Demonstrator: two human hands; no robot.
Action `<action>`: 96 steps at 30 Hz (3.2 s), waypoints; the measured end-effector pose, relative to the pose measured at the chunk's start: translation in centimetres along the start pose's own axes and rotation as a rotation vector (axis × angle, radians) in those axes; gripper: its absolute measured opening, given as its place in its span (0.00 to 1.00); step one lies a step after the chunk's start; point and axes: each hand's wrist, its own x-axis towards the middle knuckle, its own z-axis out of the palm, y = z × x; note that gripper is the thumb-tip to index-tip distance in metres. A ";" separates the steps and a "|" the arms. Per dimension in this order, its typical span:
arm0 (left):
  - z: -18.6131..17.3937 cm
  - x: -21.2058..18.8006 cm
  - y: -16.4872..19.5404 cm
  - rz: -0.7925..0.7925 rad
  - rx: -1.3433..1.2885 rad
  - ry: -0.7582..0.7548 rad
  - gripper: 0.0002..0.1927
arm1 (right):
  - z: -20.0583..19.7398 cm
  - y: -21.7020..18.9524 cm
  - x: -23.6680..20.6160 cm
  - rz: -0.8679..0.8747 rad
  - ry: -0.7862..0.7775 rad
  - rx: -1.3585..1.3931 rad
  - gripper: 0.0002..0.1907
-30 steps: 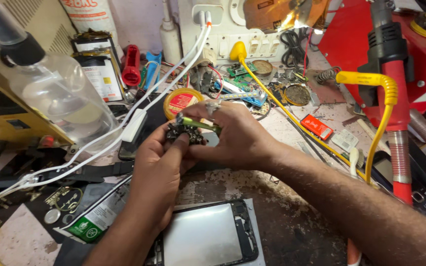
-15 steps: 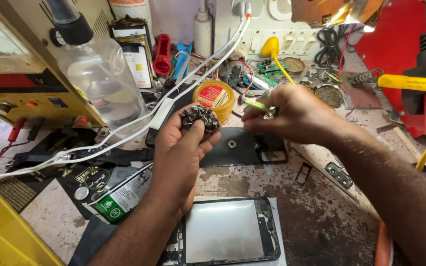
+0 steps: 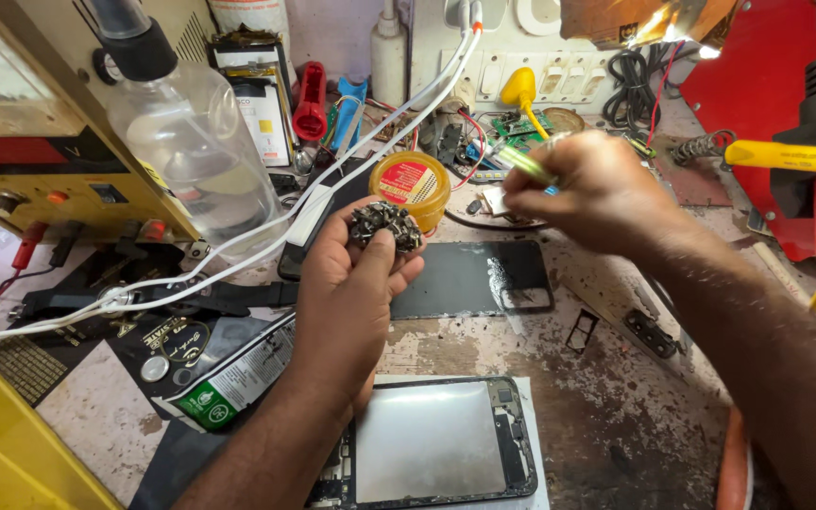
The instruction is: The person pries the screen assembly off a smartphone using a green pry tool, working around the edges of the device. They then handle small internal components and use tweezers to lift and reposition parts on the phone frame while holding the device steady with the other hand.
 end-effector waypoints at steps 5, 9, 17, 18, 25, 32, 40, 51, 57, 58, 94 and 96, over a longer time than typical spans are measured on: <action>0.4 -0.1 -0.1 -0.076 0.052 -0.003 0.19 | -2.3 1.1 0.0 0.090 0.040 -0.209 0.12; 0.4 -0.2 -0.3 -0.072 0.077 -0.037 0.19 | -3.3 1.3 -0.2 0.120 -0.093 -0.416 0.12; 0.2 0.0 -0.2 -0.038 0.086 -0.044 0.19 | -2.9 1.4 0.1 0.295 0.056 -0.325 0.16; 0.2 -0.1 -0.1 -0.038 0.094 -0.045 0.20 | -2.1 1.4 0.1 0.121 0.112 -0.283 0.16; 0.2 -0.4 -0.1 -0.092 0.102 -0.049 0.22 | 2.2 0.9 0.5 -0.061 0.093 -0.450 0.16; 0.4 -0.4 -0.6 -0.083 -0.081 -0.207 0.22 | 1.3 1.2 0.6 -0.066 0.098 -0.052 0.12; 0.7 -0.5 -0.5 -0.080 -0.053 -0.231 0.23 | 0.4 0.4 -0.6 -0.085 -0.194 0.625 0.11; 0.7 -0.7 -0.2 -0.074 -0.018 -0.236 0.24 | 0.6 -0.1 -0.7 -0.143 -0.306 0.667 0.13; 0.6 -0.8 -0.3 -0.030 0.014 -0.248 0.22 | 0.9 -0.2 -0.8 -0.161 -0.313 0.724 0.12; 0.6 -0.8 -0.3 -0.021 0.016 -0.251 0.22 | 1.0 -0.2 -0.8 -0.164 -0.306 0.737 0.12; 1.1 -1.2 0.4 -0.122 -0.021 -0.234 0.29 | 0.5 -1.2 -1.6 -0.194 -0.143 0.499 0.11; 1.1 -1.2 0.3 -0.123 -0.033 -0.248 0.29 | 0.5 -1.2 -1.6 -0.189 -0.163 0.504 0.10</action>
